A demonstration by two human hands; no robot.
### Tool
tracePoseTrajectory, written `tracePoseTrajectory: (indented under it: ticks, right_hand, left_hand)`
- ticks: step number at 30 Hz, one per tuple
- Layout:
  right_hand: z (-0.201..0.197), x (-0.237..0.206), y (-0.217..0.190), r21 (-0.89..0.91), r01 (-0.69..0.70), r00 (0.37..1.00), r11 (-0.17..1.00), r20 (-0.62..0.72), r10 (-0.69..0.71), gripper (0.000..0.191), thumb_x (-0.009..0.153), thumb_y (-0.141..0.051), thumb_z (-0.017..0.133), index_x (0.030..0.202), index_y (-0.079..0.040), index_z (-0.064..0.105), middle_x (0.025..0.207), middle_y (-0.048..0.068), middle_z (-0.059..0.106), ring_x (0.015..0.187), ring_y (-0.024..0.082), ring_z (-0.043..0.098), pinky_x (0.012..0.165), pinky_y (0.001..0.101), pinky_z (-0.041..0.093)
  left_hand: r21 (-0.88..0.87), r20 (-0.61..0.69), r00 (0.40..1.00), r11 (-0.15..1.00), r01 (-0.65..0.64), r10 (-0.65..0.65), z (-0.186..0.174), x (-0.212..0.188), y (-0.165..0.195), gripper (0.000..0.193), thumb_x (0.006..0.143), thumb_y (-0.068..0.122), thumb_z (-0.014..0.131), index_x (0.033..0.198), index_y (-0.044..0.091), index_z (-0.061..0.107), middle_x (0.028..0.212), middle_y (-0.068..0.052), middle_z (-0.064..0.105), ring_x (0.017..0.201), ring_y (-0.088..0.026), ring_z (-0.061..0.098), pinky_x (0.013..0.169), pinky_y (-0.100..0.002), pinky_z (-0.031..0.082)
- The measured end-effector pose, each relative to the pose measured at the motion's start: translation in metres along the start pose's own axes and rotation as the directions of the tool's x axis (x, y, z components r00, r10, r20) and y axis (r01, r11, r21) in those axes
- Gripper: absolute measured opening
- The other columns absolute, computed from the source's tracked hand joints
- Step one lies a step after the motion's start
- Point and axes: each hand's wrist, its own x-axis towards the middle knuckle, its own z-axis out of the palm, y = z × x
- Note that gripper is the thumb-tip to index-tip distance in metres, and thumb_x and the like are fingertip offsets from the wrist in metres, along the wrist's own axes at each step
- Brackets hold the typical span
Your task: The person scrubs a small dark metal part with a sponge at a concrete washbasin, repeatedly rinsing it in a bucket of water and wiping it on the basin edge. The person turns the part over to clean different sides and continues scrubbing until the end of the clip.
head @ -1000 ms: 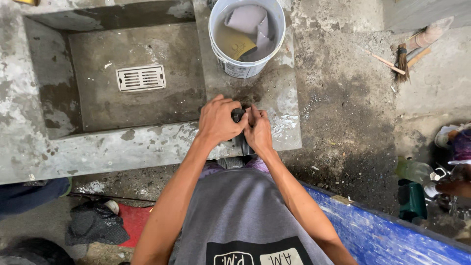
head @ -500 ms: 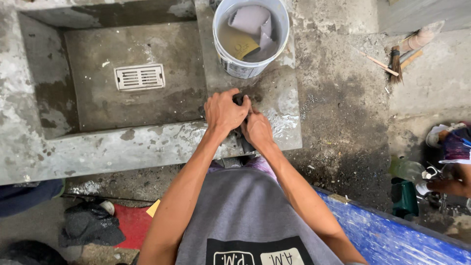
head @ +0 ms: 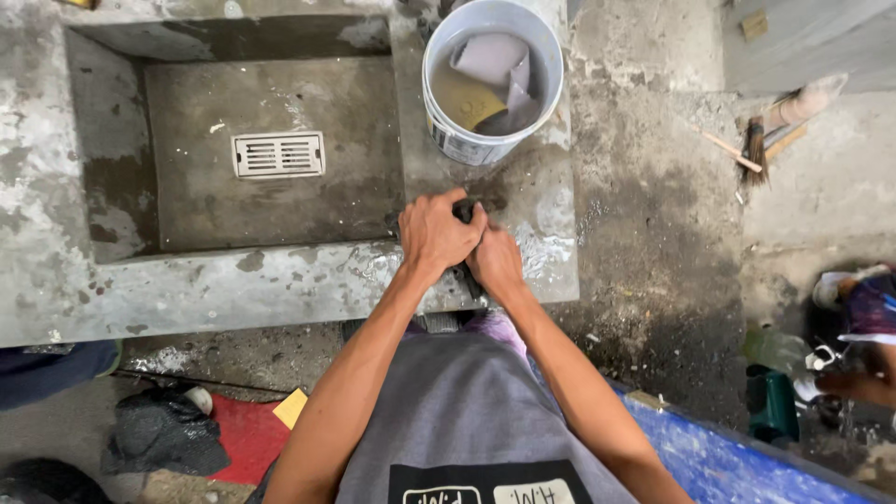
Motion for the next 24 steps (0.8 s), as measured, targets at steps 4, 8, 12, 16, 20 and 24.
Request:
tracePoseTrajectory:
  ticks: [4, 8, 12, 16, 20, 24]
  right_hand:
    - [-0.002, -0.003, 0.003, 0.067, 0.022, 0.999, 0.998, 0.038, -0.024, 0.036, 0.088, -0.013, 0.072, 0.120, -0.007, 0.057, 0.093, 0.028, 0.071, 0.083, 0.051, 0.067, 0.071, 0.0564, 0.054]
    - [-0.009, -0.001, 0.003, 0.080, 0.040, 0.999, 0.996, -0.005, -0.040, 0.067, 0.077, -0.006, 0.069, 0.141, 0.003, 0.052, 0.096, 0.034, 0.068, 0.076, 0.054, 0.065, 0.067, 0.0581, 0.053]
    - [-0.016, 0.014, 0.000, 0.076, 0.030, 1.000, 0.997, 0.006, -0.031, 0.036, 0.086, -0.005, 0.065, 0.120, 0.002, 0.059, 0.102, 0.032, 0.068, 0.088, 0.052, 0.066, 0.072, 0.0553, 0.055]
    - [-0.016, 0.020, -0.007, 0.365, -0.041, 0.996, 0.930, -0.054, 0.065, 0.022, 0.094, -0.005, 0.060, 0.115, 0.002, 0.064, 0.097, 0.031, 0.068, 0.094, 0.051, 0.066, 0.072, 0.0529, 0.054]
    - [-0.009, 0.015, -0.011, 0.311, 0.028, 0.997, 0.950, -0.072, -0.006, 0.026, 0.087, -0.007, 0.062, 0.111, 0.004, 0.066, 0.100, 0.031, 0.068, 0.090, 0.051, 0.066, 0.071, 0.0538, 0.053]
    - [-0.003, 0.011, -0.005, 0.225, -0.096, 0.994, 0.970, 0.069, 0.082, 0.026, 0.087, -0.011, 0.066, 0.109, 0.002, 0.066, 0.098, 0.030, 0.070, 0.093, 0.050, 0.067, 0.074, 0.0547, 0.053]
  left_hand:
    - [0.014, 0.017, 1.000, 1.000, -0.003, 0.003, 0.004, 0.001, 0.000, 0.038, 0.080, 0.044, 0.072, 0.101, 0.013, 0.080, 0.082, -0.026, 0.072, 0.081, -0.047, 0.070, 0.077, -0.053, 0.055]
    - [0.005, -0.050, 0.998, 0.999, -0.044, 0.044, 0.006, -0.001, 0.001, 0.038, 0.077, 0.043, 0.073, 0.099, 0.013, 0.081, 0.081, -0.026, 0.072, 0.079, -0.047, 0.070, 0.076, -0.054, 0.055]
    - [-0.018, 0.012, 1.000, 1.000, 0.000, 0.000, 0.005, -0.007, 0.002, 0.036, 0.080, 0.044, 0.071, 0.099, 0.016, 0.081, 0.076, -0.025, 0.072, 0.077, -0.046, 0.070, 0.076, -0.053, 0.055]
    - [0.008, 0.013, 1.000, 1.000, -0.023, 0.022, 0.003, -0.006, 0.004, 0.032, 0.079, 0.043, 0.072, 0.090, 0.014, 0.080, 0.078, -0.022, 0.072, 0.077, -0.045, 0.069, 0.072, -0.054, 0.055]
    - [-0.023, -0.007, 1.000, 1.000, -0.011, 0.010, 0.004, -0.007, 0.004, 0.032, 0.080, 0.043, 0.071, 0.093, 0.015, 0.080, 0.078, -0.021, 0.073, 0.076, -0.045, 0.070, 0.072, -0.053, 0.056]
    - [-0.035, -0.013, 1.000, 0.999, -0.022, 0.021, 0.006, -0.008, 0.003, 0.032, 0.078, 0.042, 0.071, 0.094, 0.016, 0.080, 0.078, -0.021, 0.073, 0.075, -0.046, 0.070, 0.071, -0.053, 0.056]
